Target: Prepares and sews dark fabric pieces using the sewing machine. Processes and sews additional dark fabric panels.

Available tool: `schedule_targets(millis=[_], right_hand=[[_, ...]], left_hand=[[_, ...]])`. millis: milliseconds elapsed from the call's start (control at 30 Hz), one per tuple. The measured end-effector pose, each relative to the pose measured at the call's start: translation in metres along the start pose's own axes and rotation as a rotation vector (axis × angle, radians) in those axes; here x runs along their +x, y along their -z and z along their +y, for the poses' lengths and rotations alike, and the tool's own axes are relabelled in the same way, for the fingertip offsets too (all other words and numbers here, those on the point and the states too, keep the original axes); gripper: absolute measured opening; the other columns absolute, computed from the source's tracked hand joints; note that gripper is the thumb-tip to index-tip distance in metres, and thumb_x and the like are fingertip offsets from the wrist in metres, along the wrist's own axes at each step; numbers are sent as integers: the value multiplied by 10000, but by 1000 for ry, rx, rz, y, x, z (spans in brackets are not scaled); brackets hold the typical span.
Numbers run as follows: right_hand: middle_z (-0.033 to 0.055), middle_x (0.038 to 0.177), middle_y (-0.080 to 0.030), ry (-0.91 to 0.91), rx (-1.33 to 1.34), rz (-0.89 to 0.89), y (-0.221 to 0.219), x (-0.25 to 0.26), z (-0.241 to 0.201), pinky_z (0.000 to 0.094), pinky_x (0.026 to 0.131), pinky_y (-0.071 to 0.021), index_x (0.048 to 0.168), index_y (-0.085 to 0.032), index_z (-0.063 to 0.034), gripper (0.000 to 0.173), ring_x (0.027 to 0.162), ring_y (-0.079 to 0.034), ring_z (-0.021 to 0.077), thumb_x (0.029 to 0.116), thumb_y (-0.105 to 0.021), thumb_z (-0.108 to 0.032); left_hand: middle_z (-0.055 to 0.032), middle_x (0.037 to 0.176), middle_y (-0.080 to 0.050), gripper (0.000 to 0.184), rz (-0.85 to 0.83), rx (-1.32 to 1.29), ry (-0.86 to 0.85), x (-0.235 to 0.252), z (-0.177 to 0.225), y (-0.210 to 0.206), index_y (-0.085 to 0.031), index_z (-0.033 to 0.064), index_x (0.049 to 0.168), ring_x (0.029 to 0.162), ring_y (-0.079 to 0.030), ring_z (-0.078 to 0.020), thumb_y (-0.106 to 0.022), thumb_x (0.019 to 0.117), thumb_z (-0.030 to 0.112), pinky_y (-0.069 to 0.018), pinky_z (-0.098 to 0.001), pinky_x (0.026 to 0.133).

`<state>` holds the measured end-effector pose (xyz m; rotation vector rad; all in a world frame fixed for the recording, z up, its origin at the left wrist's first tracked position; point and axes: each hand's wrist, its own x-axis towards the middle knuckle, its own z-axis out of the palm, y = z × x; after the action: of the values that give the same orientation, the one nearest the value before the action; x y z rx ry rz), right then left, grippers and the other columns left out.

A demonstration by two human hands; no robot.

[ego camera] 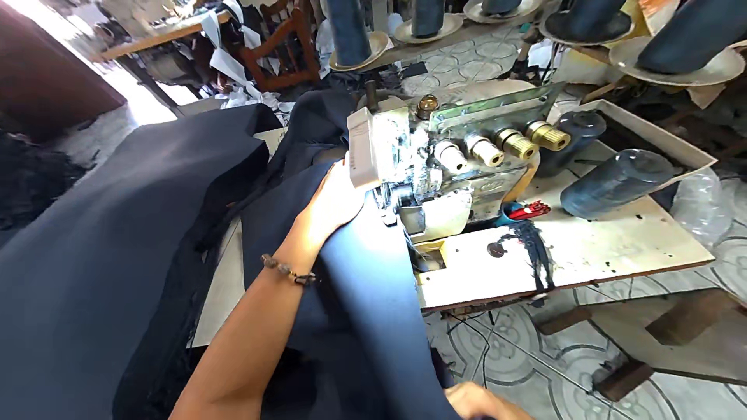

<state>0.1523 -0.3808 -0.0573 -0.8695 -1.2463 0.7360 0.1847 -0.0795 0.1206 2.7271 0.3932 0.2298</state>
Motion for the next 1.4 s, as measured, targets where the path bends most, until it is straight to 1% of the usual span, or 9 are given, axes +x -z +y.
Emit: schedule_targets(millis=[200,367,467,533,767,967,1100,1200,1400], right_hand=[[-175,1015,-708,-96,-98,371,5,22,21,130,881,-523,1101,-691,-202,170,976,-619,-123,1029,-585,-313],[-172,981,-732,-134,-116,625,3,49,26,183,871,-559,1042,-731,-212,130,938,-659,-79,980,-617,-217],[-146,916,-740,-158,-94,750,1,64,21,201,850,-575,982,-716,-174,159,884,-683,-48,943,-596,-77],[-131,922,-740,-154,-81,775,2,72,17,207,867,-578,1008,-695,-139,165,892,-688,-37,952,-576,-39],[-103,912,-726,-251,22,849,4,89,8,205,874,-575,1043,-646,-92,141,890,-686,-20,968,-554,-15],[-60,906,-730,-297,98,865,5,93,4,221,846,-586,1054,-642,-81,131,866,-697,15,989,-539,-33],[-51,896,-728,-305,130,884,2,95,-2,227,837,-588,1053,-637,-73,135,856,-698,25,989,-534,-14],[-66,903,-730,-301,10,778,15,86,-9,225,849,-585,1048,-656,-79,133,869,-693,6,995,-539,-45],[-129,746,-660,-467,16,407,39,69,-25,145,529,-510,1039,-601,-147,93,567,-585,-40,1027,-512,-170]], left_hand=[[-332,1286,-599,729,237,-69,-272,105,-52,-25,-445,-131,1395,1231,-603,-432,-788,824,164,-479,-514,1066],[-296,1459,-470,465,141,21,-11,108,-18,8,-415,-48,1433,1359,-482,-456,-587,1012,52,-425,-562,1097],[-309,1342,-571,385,487,-1,-201,89,-30,-6,-549,-77,1336,1225,-575,-464,-515,1013,129,-479,-597,975],[-272,1506,-465,477,281,-75,-90,29,-15,15,-407,-61,1471,1368,-512,-378,-501,1079,195,-446,-510,1115],[-241,1011,-688,551,222,-252,105,-245,-59,-94,-623,-115,1115,849,-701,-310,-840,804,284,-600,-465,744],[-221,1066,-628,1122,364,-662,780,-281,-119,-149,-63,-22,1614,805,-620,-200,-826,818,182,-551,-431,741],[-49,755,-633,284,158,-877,809,-230,-122,-153,-565,-59,1175,646,-617,-98,-631,1016,167,-566,-292,643],[27,591,-587,445,1,-887,884,-225,-118,-145,-588,27,776,529,-580,-62,-402,1124,233,-546,-235,597],[19,691,-692,289,123,-525,642,-265,-106,-27,-568,-112,1118,580,-646,-27,-473,1051,152,-578,-239,608]])
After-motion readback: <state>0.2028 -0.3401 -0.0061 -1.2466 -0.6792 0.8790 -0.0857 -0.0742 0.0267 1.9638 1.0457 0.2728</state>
